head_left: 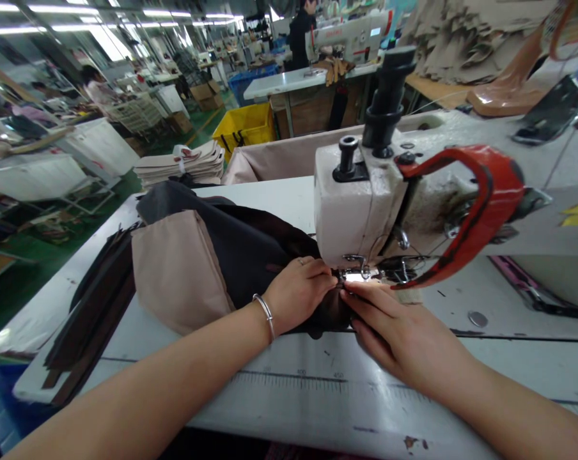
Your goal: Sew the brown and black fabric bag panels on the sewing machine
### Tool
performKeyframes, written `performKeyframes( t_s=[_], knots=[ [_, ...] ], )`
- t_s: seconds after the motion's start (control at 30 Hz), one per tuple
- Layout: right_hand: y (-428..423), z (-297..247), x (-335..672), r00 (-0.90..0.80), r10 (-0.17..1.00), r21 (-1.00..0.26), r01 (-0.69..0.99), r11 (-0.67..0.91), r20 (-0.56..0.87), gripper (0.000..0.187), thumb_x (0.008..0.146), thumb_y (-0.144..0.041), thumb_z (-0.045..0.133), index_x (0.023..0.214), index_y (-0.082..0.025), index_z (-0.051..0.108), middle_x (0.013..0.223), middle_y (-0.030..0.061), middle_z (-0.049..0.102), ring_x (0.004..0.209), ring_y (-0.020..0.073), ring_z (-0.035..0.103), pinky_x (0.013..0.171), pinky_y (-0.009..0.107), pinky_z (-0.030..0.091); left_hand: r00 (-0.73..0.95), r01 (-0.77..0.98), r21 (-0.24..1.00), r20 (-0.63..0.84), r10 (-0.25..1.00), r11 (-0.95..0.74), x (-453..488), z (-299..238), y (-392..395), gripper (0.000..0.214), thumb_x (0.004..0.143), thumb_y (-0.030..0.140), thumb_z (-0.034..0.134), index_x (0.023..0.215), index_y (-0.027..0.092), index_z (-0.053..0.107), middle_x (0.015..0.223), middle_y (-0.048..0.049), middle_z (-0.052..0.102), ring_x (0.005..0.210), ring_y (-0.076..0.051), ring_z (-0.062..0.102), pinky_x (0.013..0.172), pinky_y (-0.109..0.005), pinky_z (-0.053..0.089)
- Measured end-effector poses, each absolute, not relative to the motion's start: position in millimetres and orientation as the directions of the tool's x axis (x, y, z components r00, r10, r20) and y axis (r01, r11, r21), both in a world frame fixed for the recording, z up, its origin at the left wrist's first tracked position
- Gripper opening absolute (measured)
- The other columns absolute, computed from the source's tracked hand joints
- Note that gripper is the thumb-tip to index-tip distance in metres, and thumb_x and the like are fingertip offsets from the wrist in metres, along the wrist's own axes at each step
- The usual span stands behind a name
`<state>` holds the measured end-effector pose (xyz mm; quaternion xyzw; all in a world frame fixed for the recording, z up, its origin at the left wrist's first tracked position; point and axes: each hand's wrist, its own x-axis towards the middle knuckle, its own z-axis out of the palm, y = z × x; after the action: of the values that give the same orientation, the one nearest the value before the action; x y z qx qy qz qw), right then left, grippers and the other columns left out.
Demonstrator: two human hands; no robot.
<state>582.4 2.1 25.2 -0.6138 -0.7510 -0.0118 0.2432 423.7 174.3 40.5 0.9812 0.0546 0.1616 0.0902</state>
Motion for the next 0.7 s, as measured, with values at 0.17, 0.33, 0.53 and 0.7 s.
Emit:
performKeyframes(
  t_s=[0.17, 0.33, 0.53, 0.7],
  knots=[
    [3.0, 23.8, 584.0, -0.122, 0.916, -0.29, 0.925, 0.244, 0.382, 0.048, 0.093, -0.022, 0.053, 0.141, -0.018, 0.052, 0.138, 0.0132, 0.057, 0.12, 0.0294, 0.059, 0.096, 0.049, 0.057, 0.938, 0.079, 0.136, 0.325, 0.12, -0.988, 423.1, 40.3, 172.6, 0.02, 0.1, 0.02, 0.049, 0.099, 0.018, 0.07, 0.107, -0.0054, 0.069, 0.102, -0.019, 0.062, 0.099, -0.036, 0.048],
    [2.8, 22.9, 584.4, -0.128, 0.917, -0.282, 0.927, 0.246, 0.378, 0.047, 0.093, -0.022, 0.053, 0.14, -0.015, 0.053, 0.137, 0.0137, 0.058, 0.122, 0.0295, 0.058, 0.098, 0.049, 0.056, 0.934, -0.026, 0.079, 0.358, 0.004, -0.997, 418.9, 37.7, 173.3, 0.024, 0.099, 0.014, 0.046, 0.112, 0.016, 0.066, 0.116, -0.0061, 0.069, 0.11, -0.017, 0.06, 0.101, -0.033, 0.047],
    [3.8, 22.3, 586.6, -0.141, 0.911, -0.32, 0.906, 0.276, 0.386, 0.051, 0.092, -0.02, 0.053, 0.143, -0.017, 0.05, 0.141, 0.013, 0.055, 0.124, 0.029, 0.057, 0.1, 0.049, 0.056, 0.933, -0.051, 0.054, 0.359, -0.028, -0.997, 418.8, 36.1, 173.3, 0.023, 0.099, 0.013, 0.045, 0.111, 0.015, 0.065, 0.112, -0.0061, 0.07, 0.108, -0.017, 0.061, 0.101, -0.033, 0.047],
    [2.5, 20.1, 587.1, -0.135, 0.916, -0.301, 0.917, 0.26, 0.378, 0.049, 0.093, -0.022, 0.053, 0.142, -0.019, 0.052, 0.139, 0.0122, 0.057, 0.122, 0.0294, 0.058, 0.099, 0.05, 0.056, 0.93, -0.066, 0.036, 0.364, -0.049, -0.997, 420.3, 35.4, 174.2, 0.022, 0.099, 0.013, 0.045, 0.109, 0.015, 0.065, 0.114, -0.0071, 0.07, 0.111, -0.017, 0.061, 0.103, -0.034, 0.046]
  ],
)
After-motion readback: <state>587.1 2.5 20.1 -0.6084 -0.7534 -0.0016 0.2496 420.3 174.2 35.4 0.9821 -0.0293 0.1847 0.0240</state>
